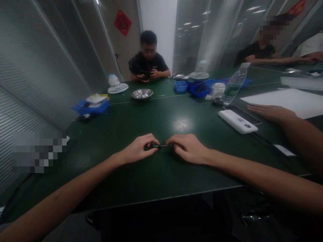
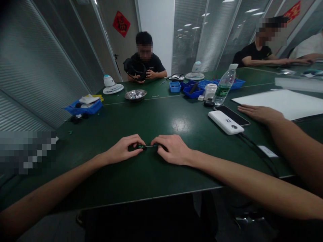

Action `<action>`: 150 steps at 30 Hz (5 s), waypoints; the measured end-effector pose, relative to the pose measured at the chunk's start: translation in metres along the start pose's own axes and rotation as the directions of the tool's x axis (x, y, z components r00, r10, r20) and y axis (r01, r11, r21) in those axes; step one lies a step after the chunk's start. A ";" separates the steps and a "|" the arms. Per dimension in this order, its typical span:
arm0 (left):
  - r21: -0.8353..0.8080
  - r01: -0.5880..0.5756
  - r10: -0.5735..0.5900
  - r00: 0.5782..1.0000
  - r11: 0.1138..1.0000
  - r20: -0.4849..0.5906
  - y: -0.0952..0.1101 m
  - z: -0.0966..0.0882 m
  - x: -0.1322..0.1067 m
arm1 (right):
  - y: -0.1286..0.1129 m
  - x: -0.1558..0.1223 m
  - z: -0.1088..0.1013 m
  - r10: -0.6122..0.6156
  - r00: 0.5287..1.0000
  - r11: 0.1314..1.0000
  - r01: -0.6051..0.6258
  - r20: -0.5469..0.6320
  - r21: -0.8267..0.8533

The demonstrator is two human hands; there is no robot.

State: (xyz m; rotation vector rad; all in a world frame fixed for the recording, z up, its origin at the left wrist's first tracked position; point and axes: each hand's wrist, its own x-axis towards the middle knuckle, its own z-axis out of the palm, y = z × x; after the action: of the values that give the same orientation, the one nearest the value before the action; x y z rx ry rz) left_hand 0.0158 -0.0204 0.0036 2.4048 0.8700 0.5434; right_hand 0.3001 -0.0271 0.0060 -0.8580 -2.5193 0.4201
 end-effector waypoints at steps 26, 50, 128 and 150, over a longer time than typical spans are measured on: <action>-0.088 0.002 0.001 1.000 0.996 0.030 -0.002 -0.002 -0.001 | 0.003 -0.005 0.003 -0.158 0.986 0.987 0.156 -0.053 -0.045; -0.041 -0.008 0.011 0.999 0.999 0.053 0.008 0.003 0.004 | -0.001 -0.001 0.009 -0.239 0.971 0.969 0.240 0.027 -0.051; 0.089 -0.001 -0.007 0.996 0.996 0.086 -0.028 -0.036 0.001 | -0.002 -0.001 0.001 -0.147 0.983 0.988 0.150 -0.109 0.025; -0.121 0.662 -0.566 0.515 0.740 -0.643 -0.137 -0.124 -0.054 | -0.003 -0.001 0.000 -0.167 0.981 0.984 0.172 -0.103 0.046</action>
State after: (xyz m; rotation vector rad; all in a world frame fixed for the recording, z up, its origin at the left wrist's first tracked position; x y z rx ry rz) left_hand -0.1514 0.0743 0.0092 1.7665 2.0286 1.0589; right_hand 0.2994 -0.0304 0.0068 -0.6216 -2.4536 0.3797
